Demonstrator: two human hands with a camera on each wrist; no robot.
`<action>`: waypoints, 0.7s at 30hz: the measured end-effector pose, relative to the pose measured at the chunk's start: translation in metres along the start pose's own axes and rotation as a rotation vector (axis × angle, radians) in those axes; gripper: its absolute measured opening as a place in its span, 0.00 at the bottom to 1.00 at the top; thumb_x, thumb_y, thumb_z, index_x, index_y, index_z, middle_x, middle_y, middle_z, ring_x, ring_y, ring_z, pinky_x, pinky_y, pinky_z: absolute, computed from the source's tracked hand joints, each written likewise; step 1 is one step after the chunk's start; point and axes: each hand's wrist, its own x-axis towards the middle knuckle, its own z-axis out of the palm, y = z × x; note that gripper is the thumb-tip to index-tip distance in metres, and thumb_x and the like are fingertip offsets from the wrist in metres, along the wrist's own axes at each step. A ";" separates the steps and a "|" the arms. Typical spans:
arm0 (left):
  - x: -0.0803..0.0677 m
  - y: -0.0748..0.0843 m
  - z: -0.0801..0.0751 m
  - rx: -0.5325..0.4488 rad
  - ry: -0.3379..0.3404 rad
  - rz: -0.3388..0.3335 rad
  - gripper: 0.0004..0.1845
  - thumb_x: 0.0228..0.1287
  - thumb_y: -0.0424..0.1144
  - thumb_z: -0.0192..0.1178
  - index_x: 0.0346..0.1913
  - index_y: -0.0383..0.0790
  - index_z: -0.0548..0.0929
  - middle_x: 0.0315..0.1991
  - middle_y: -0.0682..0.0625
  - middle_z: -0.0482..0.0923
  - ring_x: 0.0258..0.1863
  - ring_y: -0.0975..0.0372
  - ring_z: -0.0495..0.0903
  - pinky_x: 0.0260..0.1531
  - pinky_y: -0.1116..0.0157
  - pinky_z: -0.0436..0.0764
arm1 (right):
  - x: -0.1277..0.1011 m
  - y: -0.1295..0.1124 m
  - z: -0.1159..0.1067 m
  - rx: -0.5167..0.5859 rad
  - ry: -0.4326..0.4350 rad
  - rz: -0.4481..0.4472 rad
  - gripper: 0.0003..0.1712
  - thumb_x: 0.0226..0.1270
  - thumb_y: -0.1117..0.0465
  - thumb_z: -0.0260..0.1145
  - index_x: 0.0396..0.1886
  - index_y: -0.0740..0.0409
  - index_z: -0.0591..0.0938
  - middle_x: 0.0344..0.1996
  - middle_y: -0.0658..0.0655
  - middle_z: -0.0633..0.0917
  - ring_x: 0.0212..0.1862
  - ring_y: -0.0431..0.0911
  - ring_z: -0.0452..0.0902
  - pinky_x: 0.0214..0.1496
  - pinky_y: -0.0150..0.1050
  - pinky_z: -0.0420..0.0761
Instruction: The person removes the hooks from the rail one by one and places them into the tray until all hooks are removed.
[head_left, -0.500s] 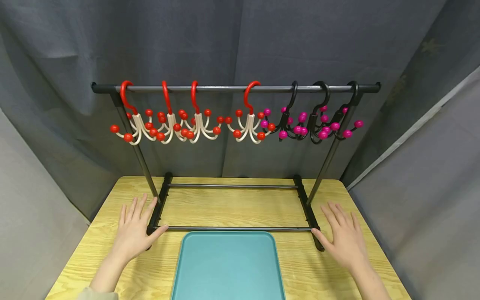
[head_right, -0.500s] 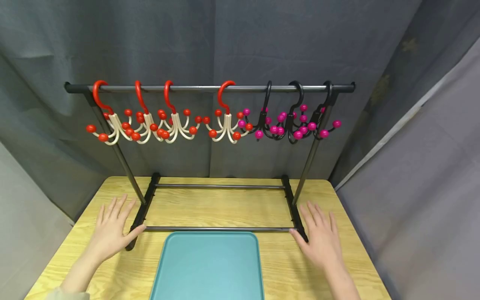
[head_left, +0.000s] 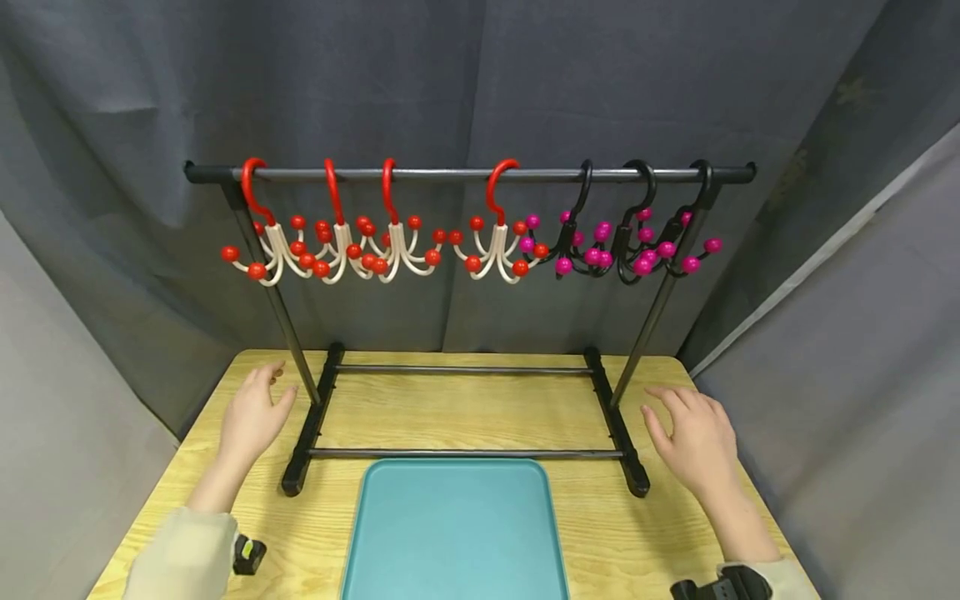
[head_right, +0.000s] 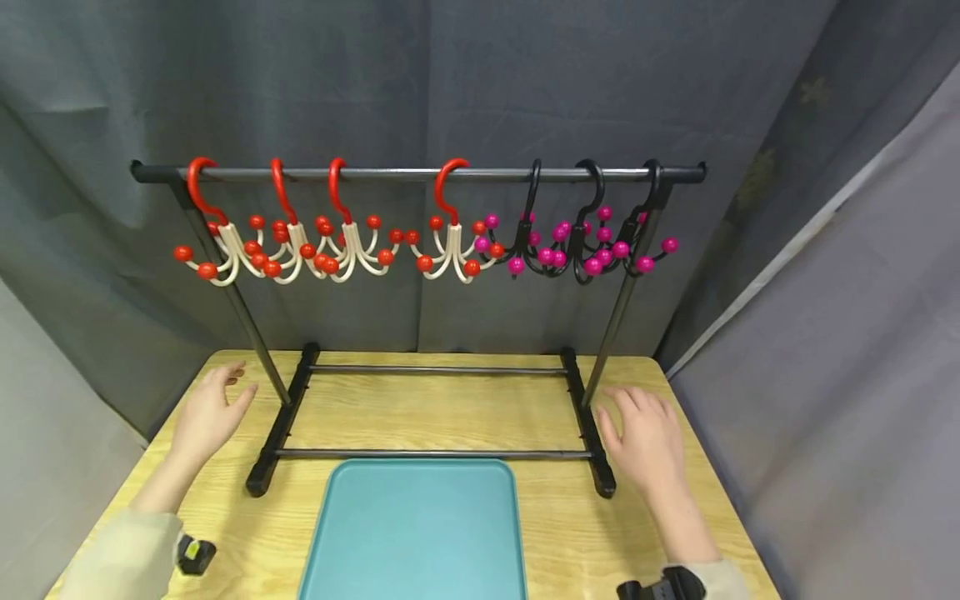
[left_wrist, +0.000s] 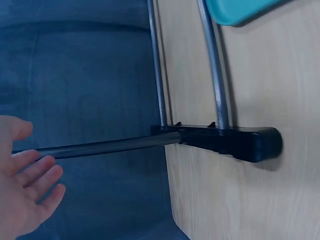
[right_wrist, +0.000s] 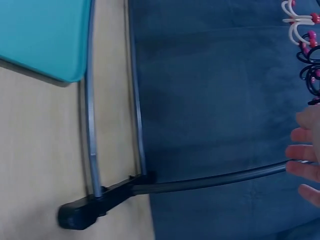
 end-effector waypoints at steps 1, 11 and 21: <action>0.005 0.000 -0.002 -0.024 -0.006 -0.023 0.25 0.66 0.44 0.49 0.60 0.30 0.66 0.53 0.35 0.71 0.49 0.43 0.72 0.39 0.46 0.72 | 0.005 0.000 -0.002 0.004 0.010 0.005 0.15 0.53 0.59 0.66 0.41 0.60 0.81 0.36 0.60 0.82 0.38 0.57 0.77 0.47 0.54 0.70; 0.042 0.004 -0.017 -0.278 0.055 -0.171 0.26 0.68 0.45 0.45 0.63 0.33 0.63 0.55 0.35 0.70 0.52 0.45 0.72 0.49 0.48 0.70 | 0.051 0.002 -0.020 0.057 0.133 0.052 0.09 0.58 0.62 0.63 0.37 0.59 0.82 0.28 0.58 0.83 0.24 0.53 0.75 0.24 0.48 0.69; 0.066 -0.002 -0.022 -0.360 0.062 -0.215 0.32 0.68 0.50 0.44 0.70 0.39 0.53 0.65 0.40 0.61 0.60 0.46 0.65 0.55 0.47 0.66 | 0.110 0.005 -0.039 0.131 0.250 0.158 0.11 0.63 0.60 0.57 0.38 0.61 0.82 0.30 0.60 0.83 0.30 0.52 0.78 0.23 0.43 0.65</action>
